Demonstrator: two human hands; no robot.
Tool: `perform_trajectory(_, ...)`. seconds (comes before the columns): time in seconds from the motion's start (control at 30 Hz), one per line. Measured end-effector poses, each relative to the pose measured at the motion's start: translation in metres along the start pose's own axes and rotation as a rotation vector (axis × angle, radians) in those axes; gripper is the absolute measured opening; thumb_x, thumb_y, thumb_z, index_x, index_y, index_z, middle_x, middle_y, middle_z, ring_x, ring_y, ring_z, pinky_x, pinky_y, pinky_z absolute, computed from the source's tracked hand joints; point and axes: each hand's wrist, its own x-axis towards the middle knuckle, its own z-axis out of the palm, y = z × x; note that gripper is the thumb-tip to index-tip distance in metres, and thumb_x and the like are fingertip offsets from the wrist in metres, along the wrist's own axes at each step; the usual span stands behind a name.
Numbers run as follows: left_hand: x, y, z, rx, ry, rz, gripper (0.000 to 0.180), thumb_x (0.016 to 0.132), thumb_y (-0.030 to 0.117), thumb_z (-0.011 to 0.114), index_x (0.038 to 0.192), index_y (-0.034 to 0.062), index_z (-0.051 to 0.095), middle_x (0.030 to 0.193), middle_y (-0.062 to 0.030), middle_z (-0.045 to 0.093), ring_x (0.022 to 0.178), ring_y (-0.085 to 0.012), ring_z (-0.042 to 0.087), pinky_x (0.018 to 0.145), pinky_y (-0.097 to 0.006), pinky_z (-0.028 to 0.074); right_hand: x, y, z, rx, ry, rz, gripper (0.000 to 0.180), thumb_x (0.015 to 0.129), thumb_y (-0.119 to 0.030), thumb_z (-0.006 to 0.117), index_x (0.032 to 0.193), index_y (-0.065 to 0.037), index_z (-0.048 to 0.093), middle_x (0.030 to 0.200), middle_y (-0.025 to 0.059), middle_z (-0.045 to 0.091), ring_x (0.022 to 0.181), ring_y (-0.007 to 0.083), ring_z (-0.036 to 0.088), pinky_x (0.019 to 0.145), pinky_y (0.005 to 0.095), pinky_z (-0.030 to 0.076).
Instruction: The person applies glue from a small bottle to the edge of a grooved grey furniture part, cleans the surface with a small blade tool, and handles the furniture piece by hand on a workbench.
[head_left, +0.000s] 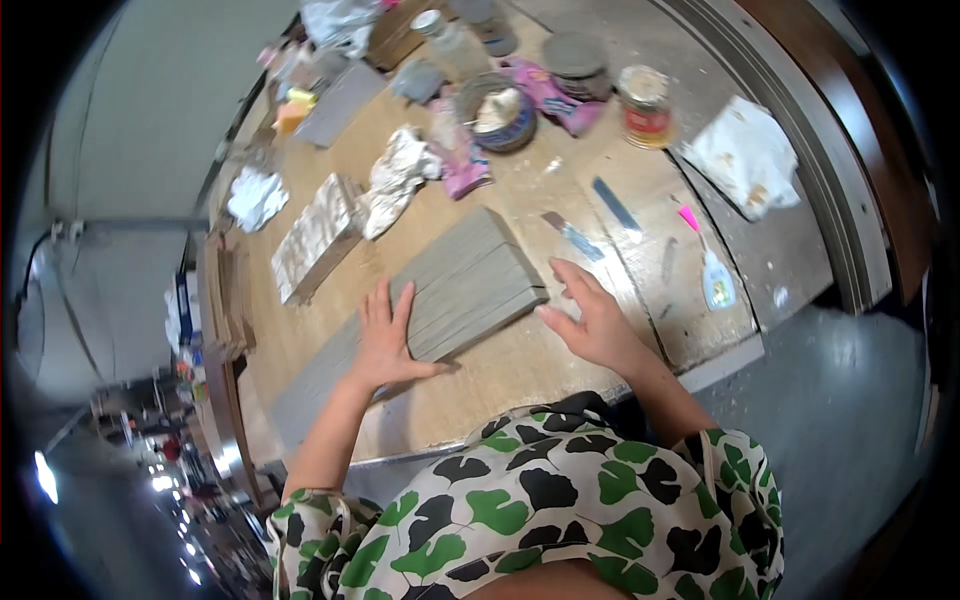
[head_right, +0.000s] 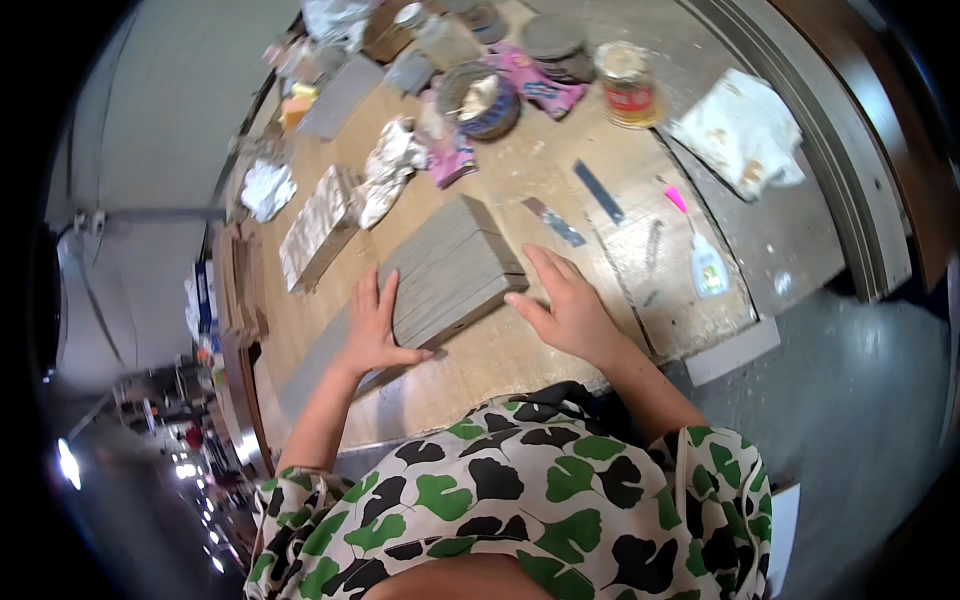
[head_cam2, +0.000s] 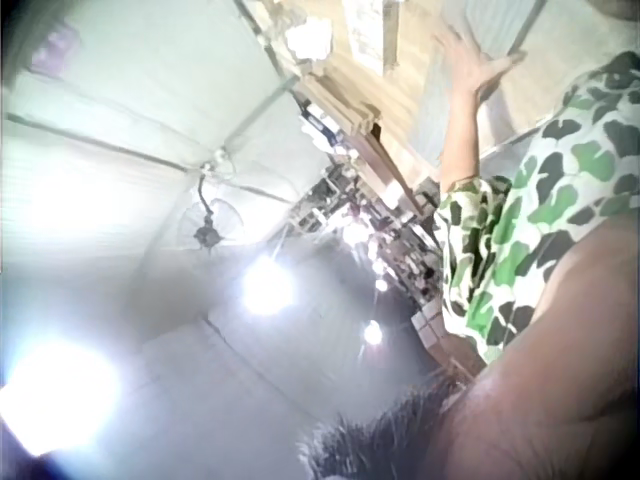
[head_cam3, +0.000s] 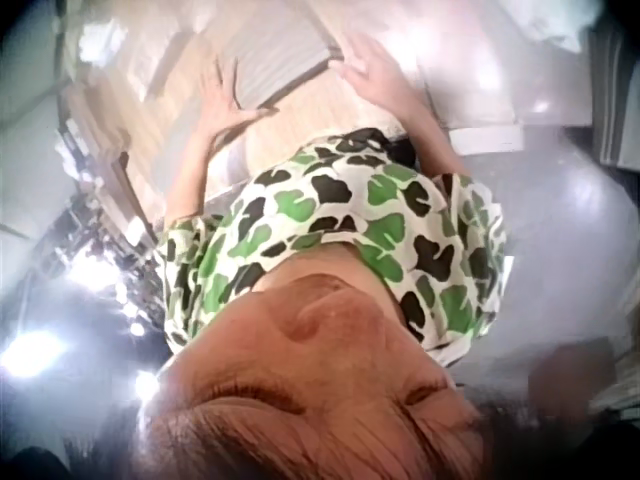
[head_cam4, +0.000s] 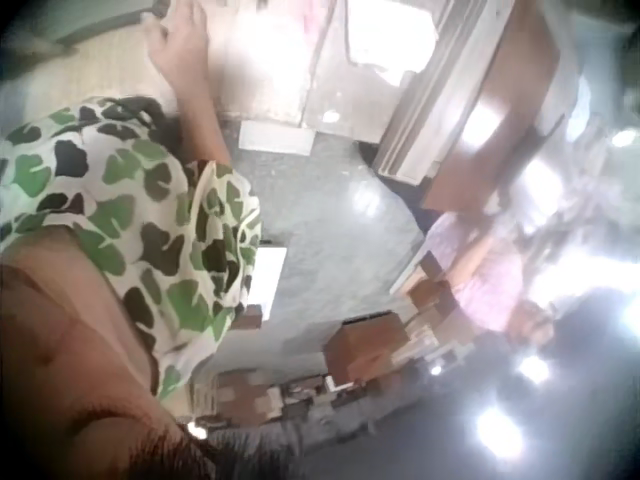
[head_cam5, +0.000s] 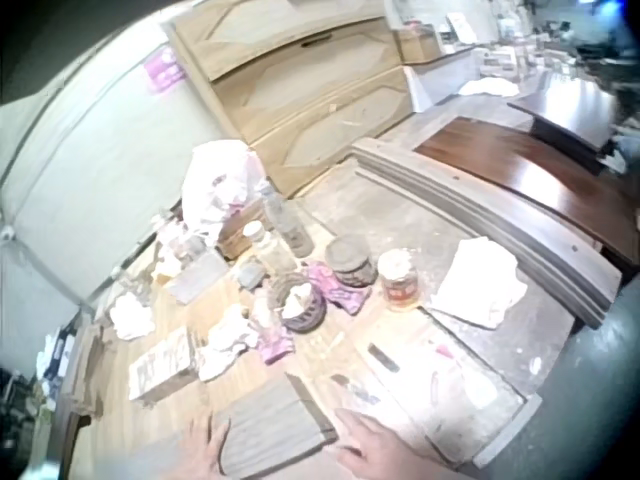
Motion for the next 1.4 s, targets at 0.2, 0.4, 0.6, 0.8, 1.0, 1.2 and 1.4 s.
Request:
perform_trajectory(0.2,-0.015,-0.006,-0.002,-0.151,0.067,-0.070,0.121,0.054,0.070,0.074,0.152,0.0181,0.024,0.153,-0.0321,0.010,0.142,-0.0499,0.010,0.114,-0.064,0.004,0.025,-0.040,0.038,-0.425,-0.177,-0.334,0.084,0.077,-0.030,0.076,0.140,0.004,0.034,0.147,0.0264,0.031,0.136,0.0461,0.029,0.111,0.0546,0.023)
perform_trajectory(0.4,-0.029,-0.018,0.020,-0.155,0.303,0.018,0.117,0.055,0.076,0.071,0.149,0.0177,0.033,0.151,-0.0314,0.020,0.141,-0.0486,0.015,0.115,-0.060,0.008,0.063,-0.073,0.092,-0.743,-0.444,-0.606,0.100,0.071,-0.055,0.074,0.141,0.003,0.034,0.146,0.0307,0.030,0.137,0.0483,0.025,0.112,0.0565,0.019)
perform_trajectory(0.6,-0.120,-0.060,0.059,-0.437,0.476,-0.289,0.086,0.082,0.067,0.057,0.146,0.0116,0.038,0.153,-0.0248,0.023,0.143,-0.0417,0.018,0.117,-0.051,0.013,0.069,-0.064,0.104,-0.955,-0.587,-0.628,0.113,0.063,-0.064,0.075,0.144,0.000,0.031,0.148,0.0305,0.027,0.138,0.0484,0.022,0.112,0.0576,0.018)
perform_trajectory(0.8,-0.296,-0.199,0.081,-0.265,0.573,-1.164,0.062,0.091,0.052,0.053,0.130,0.0035,0.053,0.137,-0.0234,0.047,0.130,-0.0401,0.040,0.108,-0.047,0.032,0.071,-0.073,0.103,-1.055,-0.634,-0.525,0.119,0.059,-0.060,0.080,0.146,0.000,0.026,0.150,0.0295,0.024,0.140,0.0468,0.019,0.113,0.0561,0.019)
perform_trajectory(1.0,-0.393,-0.297,0.168,-0.598,1.134,-1.475,0.049,0.088,0.043,0.065,0.113,0.0014,0.066,0.113,-0.0148,0.065,0.105,-0.0245,0.059,0.092,-0.034,0.045,0.071,-0.082,0.112,-1.089,-0.660,-0.377,0.123,0.051,-0.053,0.086,0.146,-0.001,0.028,0.150,0.0286,0.024,0.141,0.0442,0.019,0.113,0.0544,0.021)
perform_trajectory(1.2,-0.392,-0.302,0.174,-1.091,1.519,-1.302,0.034,0.083,0.030,0.074,0.099,-0.0001,0.072,0.091,-0.0050,0.071,0.085,-0.0113,0.062,0.080,-0.026,0.047,0.077,-0.088,0.113,-1.173,-0.704,-0.314,0.130,0.047,-0.052,0.088,0.148,-0.003,0.023,0.152,0.0273,0.021,0.140,0.0447,0.021,0.113,0.0536,0.023)
perform_trajectory(1.4,-0.394,-0.309,0.175,-0.897,1.516,-1.436,0.028,0.074,0.027,0.079,0.091,0.0050,0.075,0.084,-0.0066,0.073,0.078,-0.0153,0.067,0.076,-0.028,0.051,0.077,-0.092,0.120,-1.217,-0.713,-0.251,0.132,0.046,-0.053,0.089,0.148,-0.002,0.022,0.151,0.0288,0.022,0.140,0.0458,0.020,0.113,0.0530,0.024)
